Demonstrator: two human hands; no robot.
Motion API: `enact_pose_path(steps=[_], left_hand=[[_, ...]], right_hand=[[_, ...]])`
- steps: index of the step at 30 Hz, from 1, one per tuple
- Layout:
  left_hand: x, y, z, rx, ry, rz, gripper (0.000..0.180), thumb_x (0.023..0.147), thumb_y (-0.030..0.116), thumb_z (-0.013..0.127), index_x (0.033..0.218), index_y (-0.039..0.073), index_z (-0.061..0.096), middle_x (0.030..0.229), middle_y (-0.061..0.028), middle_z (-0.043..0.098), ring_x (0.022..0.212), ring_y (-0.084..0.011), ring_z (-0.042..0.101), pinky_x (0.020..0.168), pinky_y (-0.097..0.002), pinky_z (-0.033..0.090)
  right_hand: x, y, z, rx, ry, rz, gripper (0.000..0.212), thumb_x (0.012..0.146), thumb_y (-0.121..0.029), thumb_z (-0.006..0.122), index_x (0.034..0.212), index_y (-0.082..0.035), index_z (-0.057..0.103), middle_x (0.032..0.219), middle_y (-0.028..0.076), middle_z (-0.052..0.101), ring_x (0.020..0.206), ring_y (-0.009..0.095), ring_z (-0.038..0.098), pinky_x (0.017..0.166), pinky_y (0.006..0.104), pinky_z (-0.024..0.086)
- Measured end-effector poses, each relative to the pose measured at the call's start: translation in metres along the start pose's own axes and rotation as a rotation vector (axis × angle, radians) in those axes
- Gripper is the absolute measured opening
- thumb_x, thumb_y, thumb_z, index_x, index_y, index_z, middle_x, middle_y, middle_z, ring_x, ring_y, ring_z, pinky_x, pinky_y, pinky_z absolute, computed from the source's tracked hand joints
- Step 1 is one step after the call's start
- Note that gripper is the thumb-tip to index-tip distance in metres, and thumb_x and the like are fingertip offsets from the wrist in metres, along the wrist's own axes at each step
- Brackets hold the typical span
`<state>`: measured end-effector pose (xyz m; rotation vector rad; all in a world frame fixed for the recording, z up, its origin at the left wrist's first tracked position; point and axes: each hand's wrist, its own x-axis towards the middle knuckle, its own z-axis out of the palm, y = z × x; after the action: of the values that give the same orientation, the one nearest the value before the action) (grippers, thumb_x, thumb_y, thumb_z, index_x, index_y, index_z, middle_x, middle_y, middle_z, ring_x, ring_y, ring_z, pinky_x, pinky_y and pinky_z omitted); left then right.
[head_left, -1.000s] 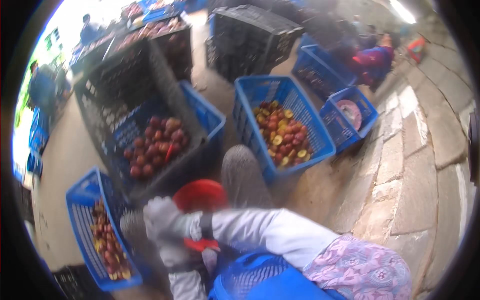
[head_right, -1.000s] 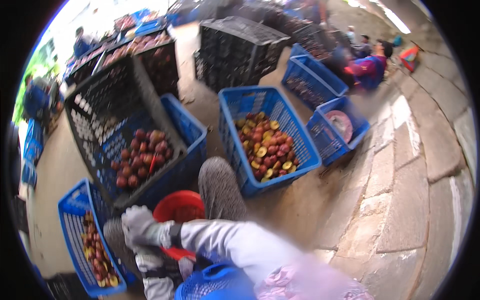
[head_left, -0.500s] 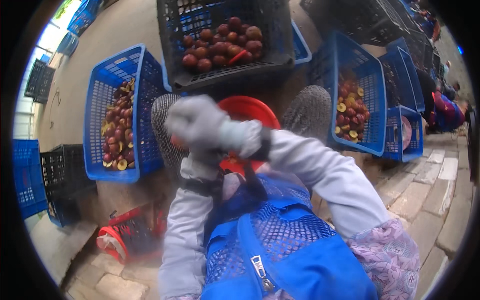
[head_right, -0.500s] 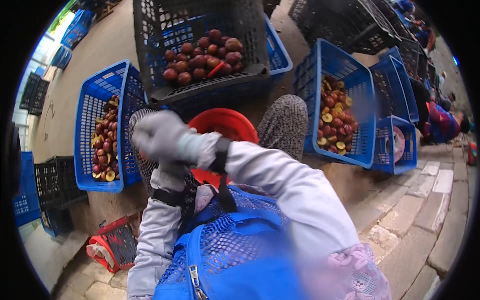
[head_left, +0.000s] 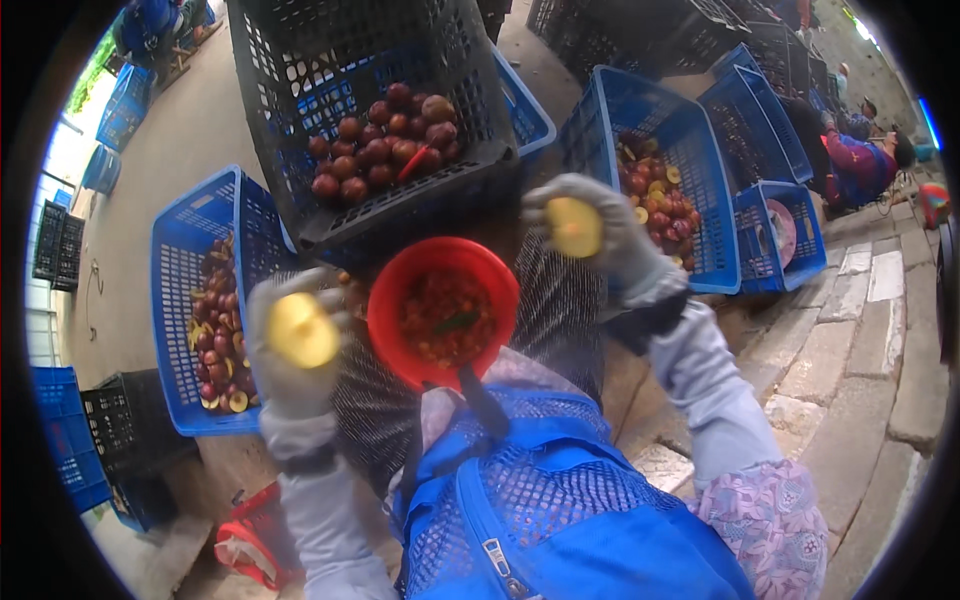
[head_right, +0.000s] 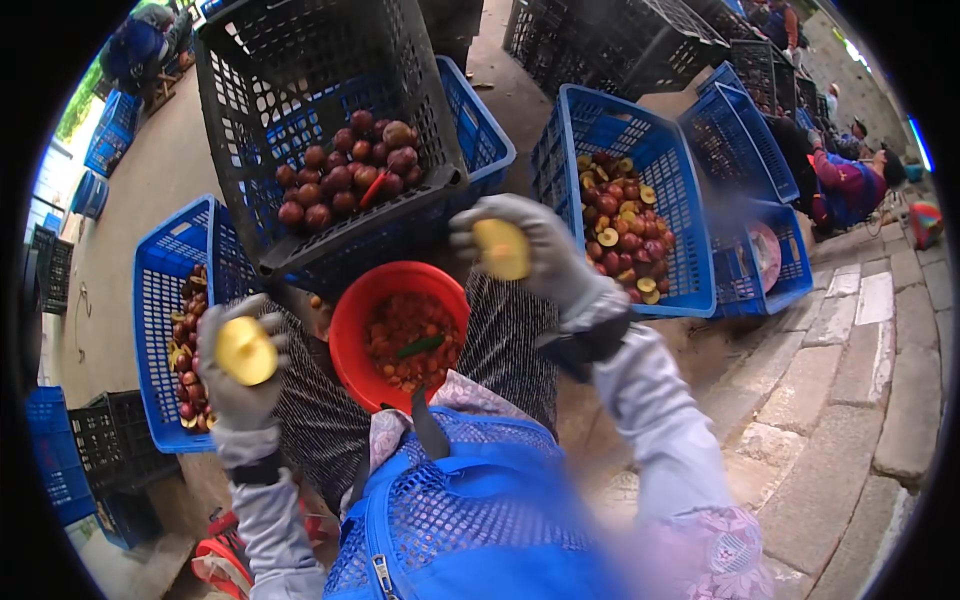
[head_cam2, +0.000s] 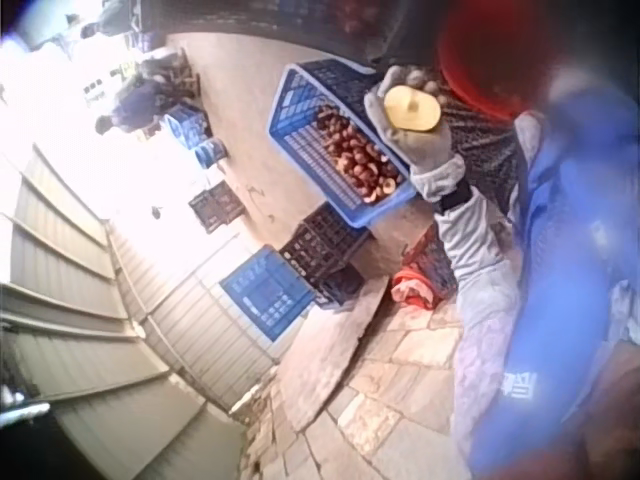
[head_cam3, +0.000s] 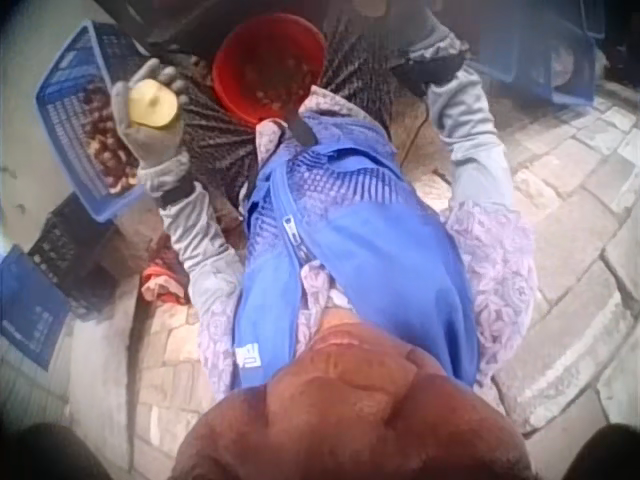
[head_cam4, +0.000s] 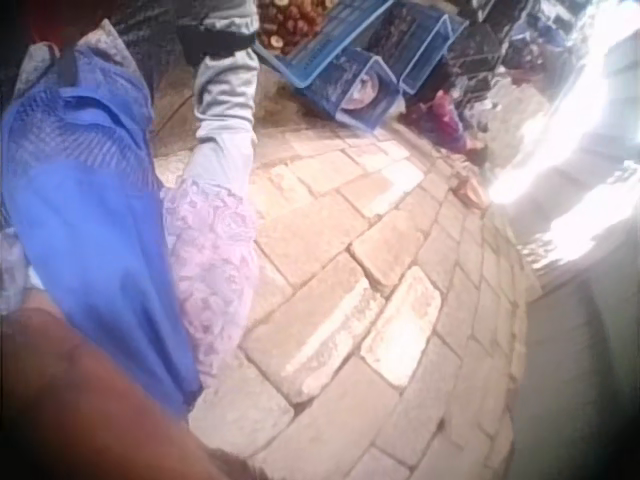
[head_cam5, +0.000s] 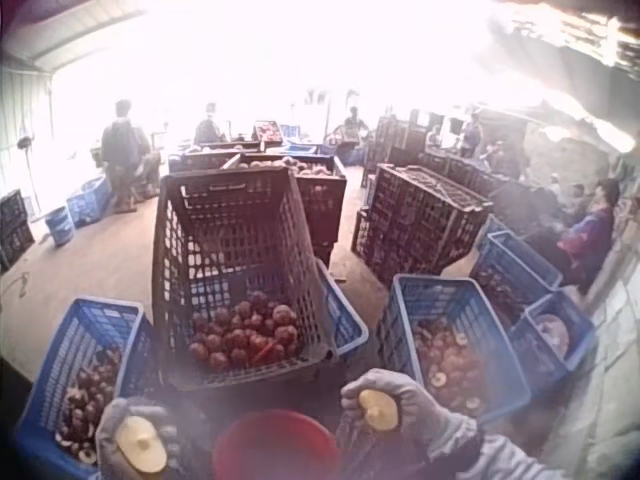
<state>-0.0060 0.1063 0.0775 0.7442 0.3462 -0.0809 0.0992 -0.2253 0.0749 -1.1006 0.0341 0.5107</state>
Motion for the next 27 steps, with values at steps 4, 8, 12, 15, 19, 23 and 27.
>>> enact_pose_path(steps=[4,8,12,15,19,23,27], left_hand=[[-0.032,0.094,-0.077,1.721,0.366,1.038,0.035,0.094,0.020,0.046,0.114,-0.007,0.053,0.106,-0.0175,0.056,0.089,-0.0189,0.059,0.072,-0.0293,0.051],[-0.018,0.139,-0.114,1.423,0.811,0.939,0.032,0.093,0.014,0.046,0.119,-0.004,0.052,0.114,-0.0162,0.054,0.106,-0.0210,0.052,0.091,-0.0313,0.041],[0.058,0.091,0.010,0.883,0.228,0.529,0.030,0.091,0.014,0.051,0.115,-0.003,0.055,0.114,-0.0083,0.055,0.097,-0.0136,0.054,0.086,-0.0260,0.042],[0.127,0.074,0.054,1.088,-0.077,0.264,0.028,0.094,0.013,0.044,0.118,0.004,0.054,0.103,-0.0003,0.059,0.087,-0.0040,0.056,0.069,-0.0144,0.041],[0.221,0.050,0.042,0.940,-0.023,0.049,0.025,0.089,0.017,0.052,0.111,0.006,0.057,0.093,-0.0029,0.061,0.072,-0.0086,0.058,0.059,-0.0202,0.044],[0.342,-0.025,-0.012,1.313,-0.194,0.439,0.033,0.085,0.021,0.054,0.114,0.006,0.058,0.099,-0.0150,0.063,0.084,-0.0288,0.061,0.071,-0.0386,0.047],[0.419,-0.062,-0.105,1.759,-0.103,0.268,0.044,0.078,0.031,0.059,0.115,0.008,0.053,0.110,-0.0209,0.058,0.097,-0.0365,0.059,0.079,-0.0447,0.049]], right_hand=[[-0.026,-0.060,-0.091,-1.355,0.574,-0.212,0.023,0.080,-0.030,0.061,0.090,-0.010,0.066,0.085,0.009,0.064,0.076,0.019,0.063,0.068,0.0335,0.049],[0.001,-0.073,-0.066,-1.679,0.464,-0.501,0.023,0.080,-0.028,0.057,0.082,-0.006,0.063,0.076,0.010,0.062,0.074,0.027,0.062,0.070,0.0360,0.048],[0.102,-0.049,0.007,-1.800,-0.054,-0.630,0.023,0.080,-0.027,0.052,0.085,-0.009,0.063,0.078,0.013,0.062,0.076,0.032,0.062,0.067,0.0395,0.050],[0.189,-0.002,0.059,-2.171,-0.352,-0.317,0.021,0.078,-0.028,0.054,0.089,-0.016,0.066,0.090,0.007,0.065,0.088,0.028,0.063,0.075,0.0410,0.049],[0.275,0.087,0.082,-2.052,-0.445,-0.294,0.025,0.085,-0.028,0.050,0.103,-0.016,0.063,0.098,0.006,0.063,0.094,0.024,0.061,0.083,0.0381,0.047],[0.360,0.199,-0.016,-1.669,-0.029,-0.421,0.029,0.094,-0.026,0.038,0.118,-0.019,0.052,0.125,0.004,0.050,0.113,0.018,0.048,0.095,0.0343,0.038],[0.379,0.257,-0.019,-0.912,0.068,-0.277,0.029,0.093,-0.027,0.044,0.117,-0.014,0.052,0.114,0.007,0.054,0.103,0.019,0.053,0.084,0.0336,0.043]])
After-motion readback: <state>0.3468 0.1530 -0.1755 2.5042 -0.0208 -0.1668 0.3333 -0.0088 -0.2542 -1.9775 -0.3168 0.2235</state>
